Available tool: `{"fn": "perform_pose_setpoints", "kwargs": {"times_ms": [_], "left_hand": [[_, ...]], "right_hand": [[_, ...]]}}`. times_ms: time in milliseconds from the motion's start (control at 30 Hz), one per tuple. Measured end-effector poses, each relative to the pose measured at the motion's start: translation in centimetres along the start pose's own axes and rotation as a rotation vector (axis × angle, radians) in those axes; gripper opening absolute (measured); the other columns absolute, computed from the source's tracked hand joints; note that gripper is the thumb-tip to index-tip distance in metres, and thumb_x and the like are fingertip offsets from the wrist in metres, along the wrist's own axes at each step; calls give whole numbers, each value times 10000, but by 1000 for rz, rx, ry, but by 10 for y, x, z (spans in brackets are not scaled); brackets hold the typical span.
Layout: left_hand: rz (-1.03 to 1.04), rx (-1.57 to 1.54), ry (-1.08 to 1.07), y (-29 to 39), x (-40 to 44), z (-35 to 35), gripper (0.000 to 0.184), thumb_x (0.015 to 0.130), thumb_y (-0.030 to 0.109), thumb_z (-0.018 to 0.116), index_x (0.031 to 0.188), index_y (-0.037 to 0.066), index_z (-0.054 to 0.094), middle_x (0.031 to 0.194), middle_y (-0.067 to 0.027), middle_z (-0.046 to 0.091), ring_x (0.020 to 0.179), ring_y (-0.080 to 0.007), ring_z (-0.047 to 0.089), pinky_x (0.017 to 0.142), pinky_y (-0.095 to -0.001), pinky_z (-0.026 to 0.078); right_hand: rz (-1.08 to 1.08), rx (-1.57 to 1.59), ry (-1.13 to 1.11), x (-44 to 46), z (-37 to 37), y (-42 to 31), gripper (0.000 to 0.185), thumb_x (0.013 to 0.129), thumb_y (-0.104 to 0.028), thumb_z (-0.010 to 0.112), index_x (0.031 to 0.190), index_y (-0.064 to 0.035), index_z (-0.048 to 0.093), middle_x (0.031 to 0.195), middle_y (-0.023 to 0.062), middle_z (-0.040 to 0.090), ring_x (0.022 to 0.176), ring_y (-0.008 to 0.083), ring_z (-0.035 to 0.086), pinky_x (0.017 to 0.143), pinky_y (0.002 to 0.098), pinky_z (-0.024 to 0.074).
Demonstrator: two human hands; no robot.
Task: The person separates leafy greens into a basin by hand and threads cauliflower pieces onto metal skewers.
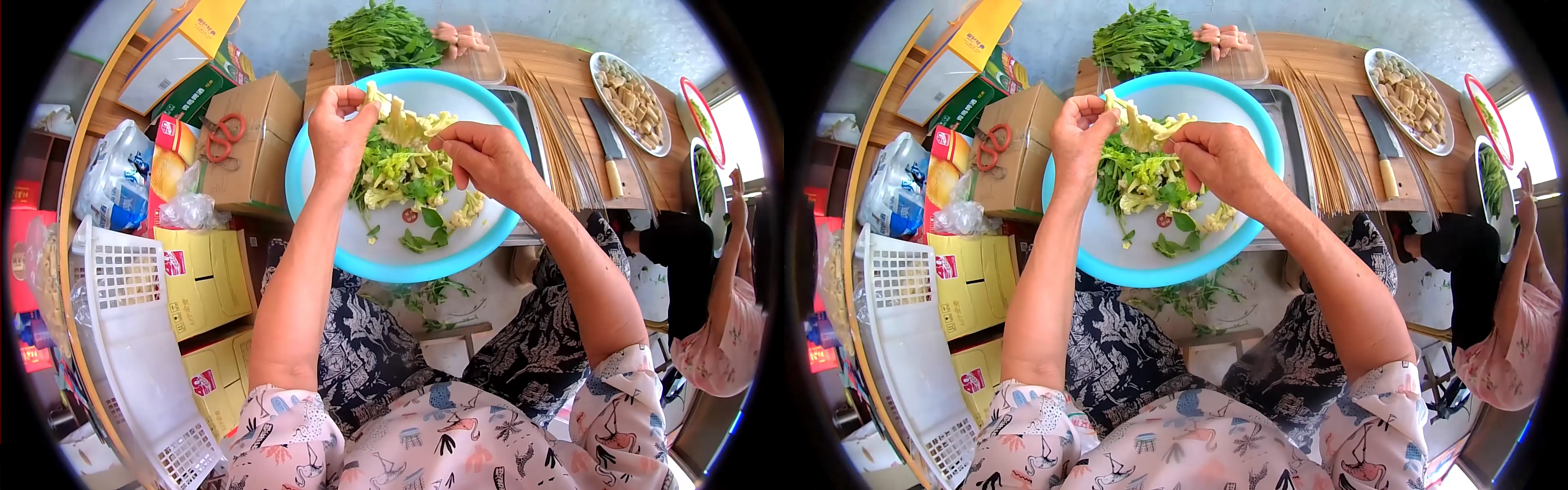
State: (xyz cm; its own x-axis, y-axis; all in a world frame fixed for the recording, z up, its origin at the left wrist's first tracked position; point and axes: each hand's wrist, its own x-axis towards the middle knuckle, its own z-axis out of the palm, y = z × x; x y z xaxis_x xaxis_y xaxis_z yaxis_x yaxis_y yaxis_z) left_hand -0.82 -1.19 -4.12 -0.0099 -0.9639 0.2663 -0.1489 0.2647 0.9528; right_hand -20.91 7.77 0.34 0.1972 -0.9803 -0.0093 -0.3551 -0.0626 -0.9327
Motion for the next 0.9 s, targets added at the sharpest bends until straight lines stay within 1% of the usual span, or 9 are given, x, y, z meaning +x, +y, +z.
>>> {"fn": "perform_pose_setpoints", "kwargs": {"times_ms": [433,900], "left_hand": [[42,54,4,3,-1,2,228,776,10,689,957,4,550,890,-54,597,795,-102,579,711,-242,511],[36,90,14,6,-3,3,228,768,20,690,953,-1,559,891,-56,603,808,-102,577,713,-242,510]], "right_hand": [[17,-2,-1,0,0,-2,216,903,-117,506,958,26,658,563,44,578,522,102,555,524,276,455],[17,0,8,-1,2,-3,226,899,-121,495,942,24,662,556,40,575,520,98,547,521,278,445]]}}
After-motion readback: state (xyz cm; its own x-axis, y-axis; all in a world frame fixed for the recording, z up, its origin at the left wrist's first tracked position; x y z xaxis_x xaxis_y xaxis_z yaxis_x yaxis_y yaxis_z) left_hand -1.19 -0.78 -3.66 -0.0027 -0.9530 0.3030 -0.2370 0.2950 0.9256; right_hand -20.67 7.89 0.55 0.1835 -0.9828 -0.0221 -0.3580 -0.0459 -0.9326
